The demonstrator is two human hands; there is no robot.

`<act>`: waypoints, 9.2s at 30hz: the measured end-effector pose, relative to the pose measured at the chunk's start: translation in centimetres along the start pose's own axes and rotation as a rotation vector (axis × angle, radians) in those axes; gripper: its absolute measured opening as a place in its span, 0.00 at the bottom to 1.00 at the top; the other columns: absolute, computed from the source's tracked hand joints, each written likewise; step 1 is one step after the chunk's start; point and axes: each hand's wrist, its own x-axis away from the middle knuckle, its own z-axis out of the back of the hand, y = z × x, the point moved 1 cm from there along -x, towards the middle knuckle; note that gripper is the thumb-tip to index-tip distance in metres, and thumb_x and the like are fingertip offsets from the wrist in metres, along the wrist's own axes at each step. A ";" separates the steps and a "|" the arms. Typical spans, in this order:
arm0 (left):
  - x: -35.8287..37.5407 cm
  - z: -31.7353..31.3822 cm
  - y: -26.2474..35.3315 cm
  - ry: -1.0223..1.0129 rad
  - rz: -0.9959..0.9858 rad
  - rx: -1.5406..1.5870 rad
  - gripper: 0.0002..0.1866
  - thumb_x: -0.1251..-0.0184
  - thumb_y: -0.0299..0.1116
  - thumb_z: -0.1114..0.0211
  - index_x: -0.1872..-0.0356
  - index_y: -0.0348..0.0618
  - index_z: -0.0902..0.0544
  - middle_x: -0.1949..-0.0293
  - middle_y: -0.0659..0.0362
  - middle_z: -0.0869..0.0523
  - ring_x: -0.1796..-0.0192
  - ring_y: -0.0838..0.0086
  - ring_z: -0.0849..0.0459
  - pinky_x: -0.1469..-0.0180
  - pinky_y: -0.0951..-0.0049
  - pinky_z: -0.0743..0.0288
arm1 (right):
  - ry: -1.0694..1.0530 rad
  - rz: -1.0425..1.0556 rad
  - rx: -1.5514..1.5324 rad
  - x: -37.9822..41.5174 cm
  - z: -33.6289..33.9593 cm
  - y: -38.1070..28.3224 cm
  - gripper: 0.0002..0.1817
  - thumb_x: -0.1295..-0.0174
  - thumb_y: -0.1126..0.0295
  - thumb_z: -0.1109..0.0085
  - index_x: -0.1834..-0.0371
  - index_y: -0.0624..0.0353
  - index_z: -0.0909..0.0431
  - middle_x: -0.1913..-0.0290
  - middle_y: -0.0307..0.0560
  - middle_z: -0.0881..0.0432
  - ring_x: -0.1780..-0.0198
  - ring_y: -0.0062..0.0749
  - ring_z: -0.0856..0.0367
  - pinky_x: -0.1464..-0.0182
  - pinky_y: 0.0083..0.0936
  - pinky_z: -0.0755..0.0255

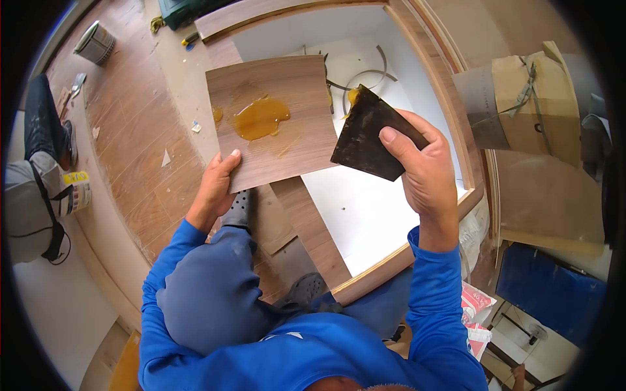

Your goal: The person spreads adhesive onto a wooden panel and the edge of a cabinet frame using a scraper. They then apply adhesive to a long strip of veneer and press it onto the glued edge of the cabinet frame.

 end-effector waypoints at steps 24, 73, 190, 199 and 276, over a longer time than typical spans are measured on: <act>-1.2 3.3 -1.2 0.113 0.062 -0.058 0.18 0.23 0.44 0.35 0.42 0.46 0.22 0.47 0.61 0.17 0.42 0.74 0.19 0.36 0.65 0.27 | -0.199 0.049 2.047 6.2 36.8 -2.8 0.13 0.39 0.74 0.37 0.52 0.49 0.12 0.58 0.44 0.16 0.51 0.46 0.20 0.47 0.40 0.28; -1.3 3.8 -1.6 0.109 0.059 -0.077 0.18 0.24 0.44 0.34 0.44 0.45 0.23 0.49 0.64 0.17 0.45 0.80 0.19 0.39 0.72 0.28 | -0.278 0.127 2.514 7.3 32.2 -1.0 0.11 0.39 0.73 0.47 0.60 0.49 0.15 0.56 0.39 0.21 0.49 0.38 0.24 0.48 0.40 0.34; -1.7 3.7 -1.2 0.192 0.038 -0.109 0.17 0.24 0.41 0.35 0.43 0.41 0.19 0.47 0.61 0.14 0.45 0.77 0.16 0.39 0.71 0.23 | -0.503 0.147 1.594 9.6 15.2 -1.3 0.15 0.40 0.82 0.42 0.49 0.63 0.18 0.57 0.48 0.20 0.55 0.44 0.21 0.50 0.36 0.25; -0.9 2.5 -1.0 0.174 -0.012 -0.201 0.19 0.21 0.41 0.38 0.38 0.40 0.21 0.41 0.60 0.17 0.38 0.75 0.21 0.32 0.69 0.28 | -0.738 0.274 1.713 13.6 13.6 4.8 0.18 0.43 0.74 0.41 0.47 0.60 0.18 0.56 0.43 0.20 0.53 0.39 0.22 0.49 0.35 0.24; -2.4 6.2 -1.8 0.206 0.110 -0.197 0.20 0.24 0.48 0.35 0.41 0.46 0.19 0.47 0.65 0.16 0.46 0.82 0.18 0.40 0.76 0.25 | -1.003 -0.218 1.951 4.8 22.8 3.5 0.11 0.42 0.76 0.44 0.62 0.57 0.12 0.62 0.44 0.17 0.53 0.44 0.21 0.49 0.39 0.25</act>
